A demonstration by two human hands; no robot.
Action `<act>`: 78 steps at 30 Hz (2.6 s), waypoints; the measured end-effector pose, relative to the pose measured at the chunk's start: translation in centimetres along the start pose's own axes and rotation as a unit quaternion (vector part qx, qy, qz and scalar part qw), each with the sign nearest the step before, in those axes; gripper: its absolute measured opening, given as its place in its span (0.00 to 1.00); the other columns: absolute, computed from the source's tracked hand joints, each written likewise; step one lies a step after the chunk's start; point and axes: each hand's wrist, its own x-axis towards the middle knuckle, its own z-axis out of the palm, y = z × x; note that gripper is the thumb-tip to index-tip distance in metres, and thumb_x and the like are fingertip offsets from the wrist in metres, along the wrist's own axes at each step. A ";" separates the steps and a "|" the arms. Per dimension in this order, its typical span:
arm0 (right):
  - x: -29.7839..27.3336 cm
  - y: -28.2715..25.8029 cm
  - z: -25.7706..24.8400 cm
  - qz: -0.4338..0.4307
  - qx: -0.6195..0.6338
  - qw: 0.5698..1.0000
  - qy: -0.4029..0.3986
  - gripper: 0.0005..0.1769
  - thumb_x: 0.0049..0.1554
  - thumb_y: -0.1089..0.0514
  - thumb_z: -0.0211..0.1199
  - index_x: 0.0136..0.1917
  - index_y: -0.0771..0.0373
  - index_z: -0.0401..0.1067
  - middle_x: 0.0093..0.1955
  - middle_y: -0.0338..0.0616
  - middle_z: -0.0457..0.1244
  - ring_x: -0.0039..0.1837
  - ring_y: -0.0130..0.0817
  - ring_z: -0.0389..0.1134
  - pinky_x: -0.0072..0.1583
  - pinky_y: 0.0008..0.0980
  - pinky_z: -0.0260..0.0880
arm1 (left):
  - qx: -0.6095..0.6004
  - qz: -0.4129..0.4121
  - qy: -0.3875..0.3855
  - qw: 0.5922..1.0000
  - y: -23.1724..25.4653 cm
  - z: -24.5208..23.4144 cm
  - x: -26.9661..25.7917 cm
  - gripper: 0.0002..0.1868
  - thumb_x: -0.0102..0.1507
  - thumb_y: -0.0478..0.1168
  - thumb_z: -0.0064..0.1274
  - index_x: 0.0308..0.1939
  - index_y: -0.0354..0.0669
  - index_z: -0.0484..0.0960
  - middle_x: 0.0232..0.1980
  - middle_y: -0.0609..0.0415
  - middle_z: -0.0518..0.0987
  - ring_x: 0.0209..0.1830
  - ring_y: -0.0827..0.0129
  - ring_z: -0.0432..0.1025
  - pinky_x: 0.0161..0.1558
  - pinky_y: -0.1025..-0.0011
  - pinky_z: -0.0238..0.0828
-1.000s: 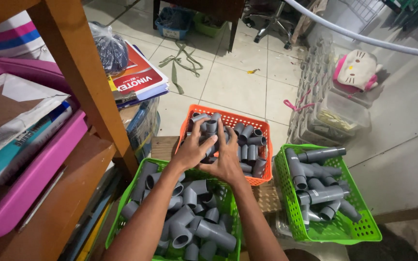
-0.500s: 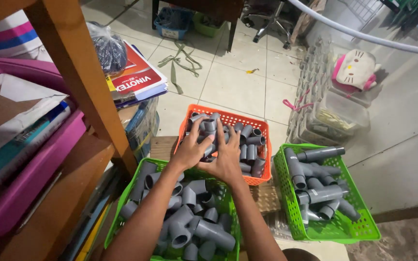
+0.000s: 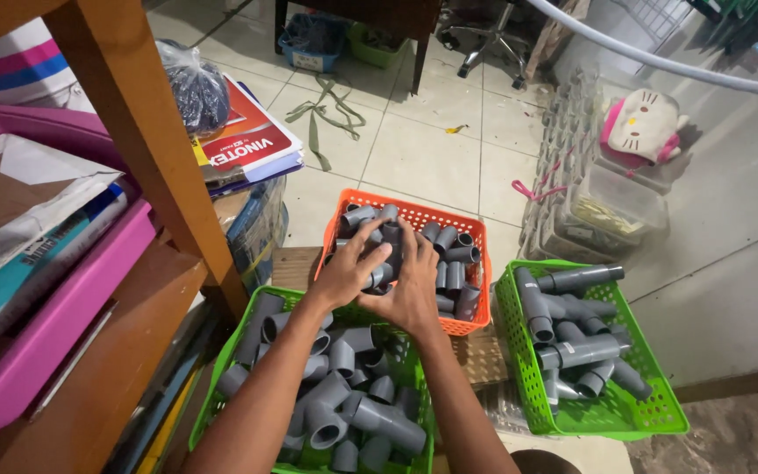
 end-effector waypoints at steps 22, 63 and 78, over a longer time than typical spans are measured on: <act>-10.6 10.2 -18.5 0.069 0.151 0.974 0.154 0.60 0.34 0.51 0.85 0.75 0.69 0.60 0.64 0.62 0.64 0.64 0.49 0.68 0.70 0.46 0.65 | -0.137 -0.038 0.004 0.990 -7.5 1.7 3.7 0.42 0.70 0.68 0.22 0.75 0.43 0.60 0.52 0.37 0.81 0.33 0.54 0.82 0.31 0.70 0.81; -15.5 -4.7 -10.5 -0.141 -0.054 0.944 -0.294 0.29 0.57 0.48 0.66 0.69 0.55 0.67 0.62 0.48 0.65 0.64 0.45 0.64 0.59 0.44 0.56 | -0.071 -0.061 0.016 0.995 -7.1 1.4 3.5 0.34 0.66 0.63 0.27 0.68 0.48 0.67 0.44 0.50 0.83 0.22 0.70 0.77 0.23 0.78 0.71; -10.2 -4.5 -9.0 0.129 0.167 0.971 -0.114 0.29 0.55 0.51 0.66 0.69 0.53 0.68 0.54 0.39 0.72 0.51 0.29 0.71 0.55 0.29 0.70 | -0.069 -0.052 0.011 0.996 -6.3 0.8 2.9 0.35 0.66 0.65 0.27 0.58 0.46 0.76 0.43 0.49 0.82 0.24 0.67 0.78 0.26 0.75 0.72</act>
